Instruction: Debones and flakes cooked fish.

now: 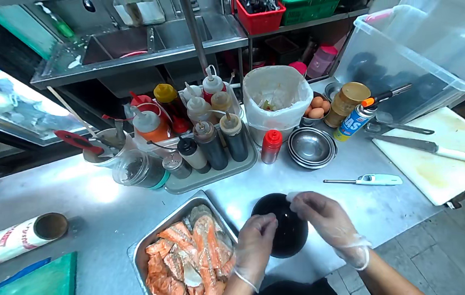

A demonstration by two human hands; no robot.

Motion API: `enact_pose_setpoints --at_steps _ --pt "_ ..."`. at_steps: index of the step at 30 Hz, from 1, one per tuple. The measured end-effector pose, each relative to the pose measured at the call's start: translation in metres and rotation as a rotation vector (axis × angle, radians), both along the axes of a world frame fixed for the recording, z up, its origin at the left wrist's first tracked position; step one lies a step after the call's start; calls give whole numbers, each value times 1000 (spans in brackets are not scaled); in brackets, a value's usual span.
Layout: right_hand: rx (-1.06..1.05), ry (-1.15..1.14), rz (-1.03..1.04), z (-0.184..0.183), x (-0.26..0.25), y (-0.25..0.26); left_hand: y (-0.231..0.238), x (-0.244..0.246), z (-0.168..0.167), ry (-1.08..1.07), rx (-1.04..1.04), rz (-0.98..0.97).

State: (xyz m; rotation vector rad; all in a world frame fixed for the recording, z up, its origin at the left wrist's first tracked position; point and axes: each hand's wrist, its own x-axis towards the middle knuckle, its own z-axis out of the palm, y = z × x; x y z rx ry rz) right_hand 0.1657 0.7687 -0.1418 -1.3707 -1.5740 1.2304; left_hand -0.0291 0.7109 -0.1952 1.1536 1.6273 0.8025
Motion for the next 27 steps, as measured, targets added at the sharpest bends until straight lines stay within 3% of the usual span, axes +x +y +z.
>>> enact_pose_setpoints --at_steps 2,4,6,7,8,9,11,13,16,19,22,24,27 --pt "365 -46 -85 41 10 20 6 5 -6 367 29 -258" --pt "691 37 -188 86 14 48 13 11 -4 456 -82 -469" --pt "1017 80 -328 112 7 97 14 16 -5 476 -49 -521" --pt "1088 -22 -391 114 3 127 12 16 -7 477 15 -500" --pt "1030 -233 -400 110 1 156 10 15 -10 481 80 -468" --pt "839 -491 -323 103 -2 181 6 13 -12 483 121 -449" --pt "453 -736 -122 90 -10 214 -4 2 -12 470 178 -431" --pt "443 -709 -103 90 -15 208 -7 -12 -9 422 306 -341" --pt "599 -434 -159 75 -33 158 -27 -28 -9 305 411 -113" --pt "474 -315 80 44 -63 98 -52 -55 -13 330 182 82" --pt "328 -364 358 -9 -74 57 -66 -88 -25 506 -86 340" --pt "302 -397 475 -33 -74 37 -63 -110 -36 576 -117 463" --pt "302 -411 548 -45 -68 18 -40 -138 -40 575 -123 435"
